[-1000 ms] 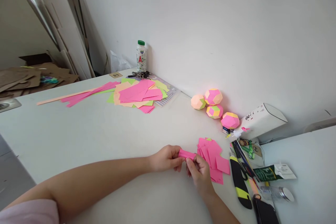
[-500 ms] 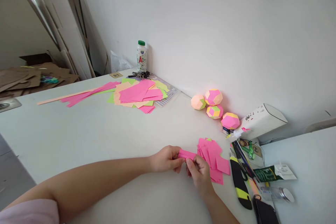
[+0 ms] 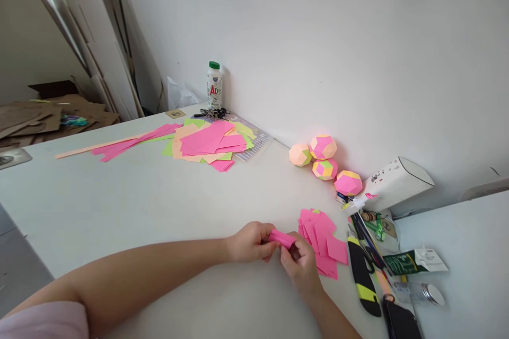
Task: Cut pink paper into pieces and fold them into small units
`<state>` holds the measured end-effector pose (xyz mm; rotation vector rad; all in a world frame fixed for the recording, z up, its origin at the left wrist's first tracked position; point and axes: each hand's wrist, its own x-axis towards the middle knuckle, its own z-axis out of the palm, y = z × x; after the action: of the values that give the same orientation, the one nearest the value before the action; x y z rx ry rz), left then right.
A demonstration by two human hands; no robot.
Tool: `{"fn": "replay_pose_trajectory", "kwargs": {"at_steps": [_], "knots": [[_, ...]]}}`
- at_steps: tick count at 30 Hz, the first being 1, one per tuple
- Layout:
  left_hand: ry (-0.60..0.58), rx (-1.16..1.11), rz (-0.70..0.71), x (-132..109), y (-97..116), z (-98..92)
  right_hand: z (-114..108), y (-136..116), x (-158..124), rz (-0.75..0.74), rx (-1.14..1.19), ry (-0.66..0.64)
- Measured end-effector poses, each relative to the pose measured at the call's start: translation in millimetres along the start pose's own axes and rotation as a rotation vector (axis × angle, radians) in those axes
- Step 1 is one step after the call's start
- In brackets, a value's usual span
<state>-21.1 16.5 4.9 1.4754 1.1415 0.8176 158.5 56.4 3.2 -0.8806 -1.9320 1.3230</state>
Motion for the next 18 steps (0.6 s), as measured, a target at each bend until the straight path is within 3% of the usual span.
{"fn": "replay_pose_trajectory", "kwargs": {"at_steps": [7, 18], "knots": [[-0.019, -0.041, -0.014, 0, 2, -0.4, 1, -7, 1, -0.021, -0.001, -0.018], [-0.083, -0.308, 0.015, 2, 8, -5.1, -4, 3, -2, 0.075, 0.219, -0.065]]}}
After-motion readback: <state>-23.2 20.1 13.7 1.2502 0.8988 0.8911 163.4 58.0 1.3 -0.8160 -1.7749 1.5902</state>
